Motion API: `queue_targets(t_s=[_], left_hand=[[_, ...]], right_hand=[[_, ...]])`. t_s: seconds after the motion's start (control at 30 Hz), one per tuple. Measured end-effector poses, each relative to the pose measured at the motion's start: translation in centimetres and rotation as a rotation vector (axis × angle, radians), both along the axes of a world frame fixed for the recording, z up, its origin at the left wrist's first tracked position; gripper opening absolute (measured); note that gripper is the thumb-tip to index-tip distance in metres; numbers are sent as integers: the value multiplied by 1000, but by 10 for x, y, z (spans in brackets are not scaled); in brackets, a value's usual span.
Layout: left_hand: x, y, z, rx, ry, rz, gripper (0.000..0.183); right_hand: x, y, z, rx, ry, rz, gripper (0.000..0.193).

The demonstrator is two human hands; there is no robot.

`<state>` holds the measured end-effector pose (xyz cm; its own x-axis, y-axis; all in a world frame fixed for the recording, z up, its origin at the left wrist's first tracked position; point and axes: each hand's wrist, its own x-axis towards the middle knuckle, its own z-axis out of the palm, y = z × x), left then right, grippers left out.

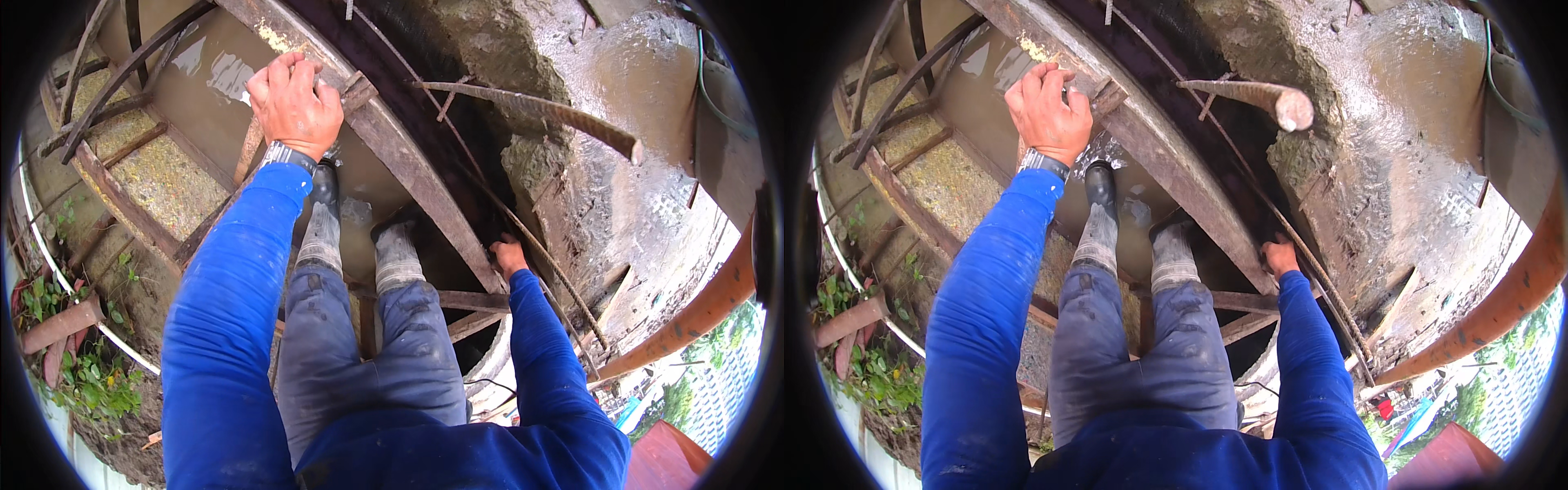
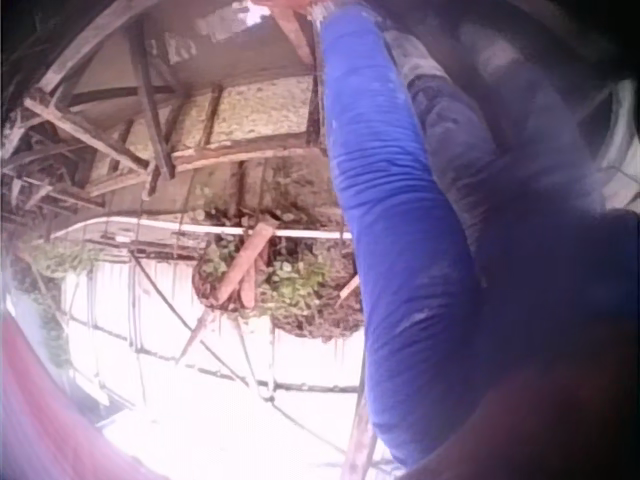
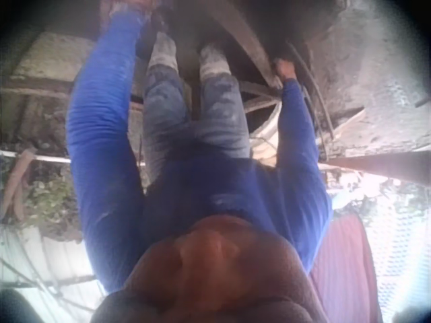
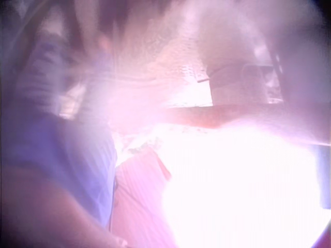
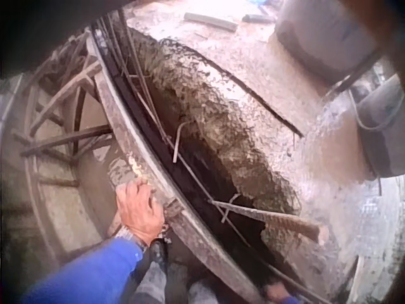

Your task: The person places steel rebar rods into a concrete formwork trench, adjusting their positions by hand to align them with existing reinforcement. The worker repeatedly reaches into the form, shifts the rods, and checks their placement along the length of the trench.

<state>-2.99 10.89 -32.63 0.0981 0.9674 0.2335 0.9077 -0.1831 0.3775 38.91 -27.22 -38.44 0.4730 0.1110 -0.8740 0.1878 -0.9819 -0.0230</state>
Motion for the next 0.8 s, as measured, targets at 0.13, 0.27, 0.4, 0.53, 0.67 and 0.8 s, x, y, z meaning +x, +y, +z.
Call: queue_targets(t_s=[0.13,0.27,0.4,0.53,0.67,0.8], left_hand=[[-3,-4,6,-42,42,20,25],[-5,-4,6,-56,25,23,24],[-5,-5,6,-52,35,12,24],[1,-2,5,-45,15,12,25],[-5,-6,4,-41,55,15,25],[-5,-4,5,-50,72,20,25]], right_hand=[[-12,15,31,87,93,152,83],[-20,5,36,44,41,38,83],[-16,14,10,-75,8,-72,74],[-15,57,-39,-194,128,-264,49],[-42,45,-12,76,-25,-169,76],[-19,21,-1,162,42,213,84]])
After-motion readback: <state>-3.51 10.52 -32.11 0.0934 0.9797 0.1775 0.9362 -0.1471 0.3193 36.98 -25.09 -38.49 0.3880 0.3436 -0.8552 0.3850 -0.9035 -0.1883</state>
